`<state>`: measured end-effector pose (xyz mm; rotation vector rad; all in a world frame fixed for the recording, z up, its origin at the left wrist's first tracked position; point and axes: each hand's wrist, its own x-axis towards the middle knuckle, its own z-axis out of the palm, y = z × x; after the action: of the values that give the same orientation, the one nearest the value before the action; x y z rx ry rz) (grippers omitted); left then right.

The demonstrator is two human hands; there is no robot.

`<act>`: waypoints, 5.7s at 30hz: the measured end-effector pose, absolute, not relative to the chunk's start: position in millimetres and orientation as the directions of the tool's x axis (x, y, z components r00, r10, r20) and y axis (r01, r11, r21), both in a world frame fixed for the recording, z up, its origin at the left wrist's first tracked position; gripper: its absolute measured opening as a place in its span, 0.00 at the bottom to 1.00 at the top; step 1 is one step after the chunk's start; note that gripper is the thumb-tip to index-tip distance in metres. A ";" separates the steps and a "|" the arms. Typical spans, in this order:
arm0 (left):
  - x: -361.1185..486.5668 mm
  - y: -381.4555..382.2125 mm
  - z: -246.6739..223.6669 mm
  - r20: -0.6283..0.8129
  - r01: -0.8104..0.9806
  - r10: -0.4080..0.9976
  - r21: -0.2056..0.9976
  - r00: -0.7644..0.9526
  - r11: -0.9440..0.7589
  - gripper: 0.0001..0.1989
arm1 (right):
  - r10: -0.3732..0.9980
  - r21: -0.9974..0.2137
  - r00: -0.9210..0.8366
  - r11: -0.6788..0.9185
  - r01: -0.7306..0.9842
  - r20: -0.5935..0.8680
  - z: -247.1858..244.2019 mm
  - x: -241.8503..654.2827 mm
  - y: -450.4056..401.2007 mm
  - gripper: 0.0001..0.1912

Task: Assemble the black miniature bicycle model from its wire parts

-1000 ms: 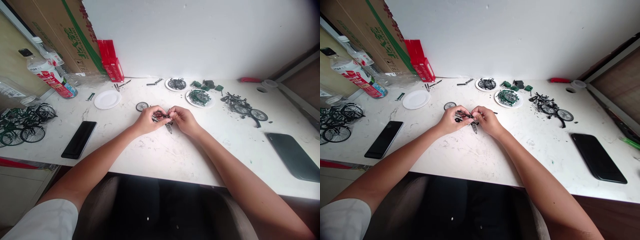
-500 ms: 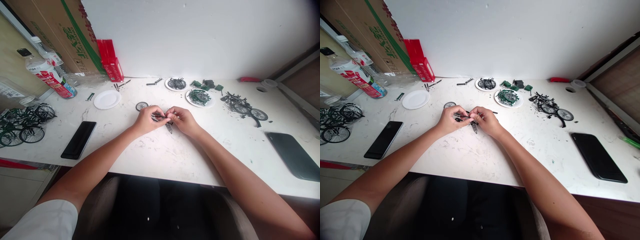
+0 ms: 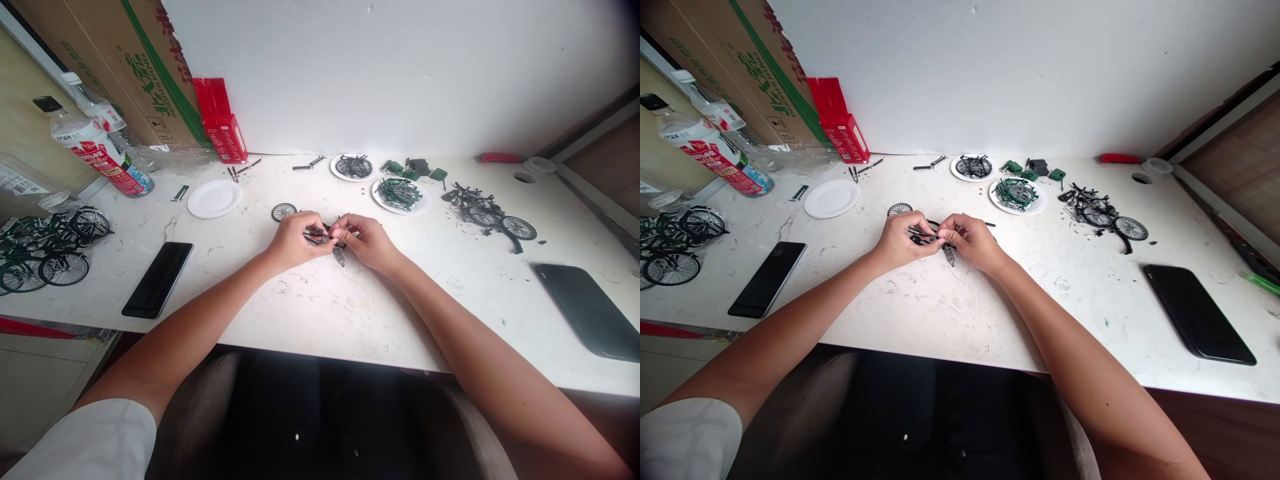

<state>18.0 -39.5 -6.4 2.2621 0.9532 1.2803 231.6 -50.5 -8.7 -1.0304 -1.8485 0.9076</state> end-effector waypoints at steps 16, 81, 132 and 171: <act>18.8 -39.8 -7.8 0.596 0.386 0.714 0.602 0.367 -0.700 0.10 | 0.884 -0.816 -0.332 0.443 0.372 0.329 -7.3 230.6 -53.0 0.30; 20.3 -45.2 -6.8 0.485 0.321 0.766 0.710 0.422 -0.627 0.25 | 0.866 -0.786 -0.283 0.496 0.369 0.413 7.2 222.3 -66.0 0.21; 10.7 -43.5 4.9 0.374 0.640 0.765 0.421 0.524 -0.643 0.28 | 0.925 -0.847 -0.169 0.380 0.371 0.340 2.0 221.4 -63.8 0.34; 9.0 -35.9 -0.1 0.351 0.633 0.843 0.557 0.407 -0.537 0.27 | 0.888 -0.928 -0.363 0.348 0.132 0.281 46.7 215.8 -84.3 0.24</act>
<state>9.0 -35.9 -0.1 2.3317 1.2764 0.8723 215.8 -84.3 46.7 -0.9104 -1.7442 1.0951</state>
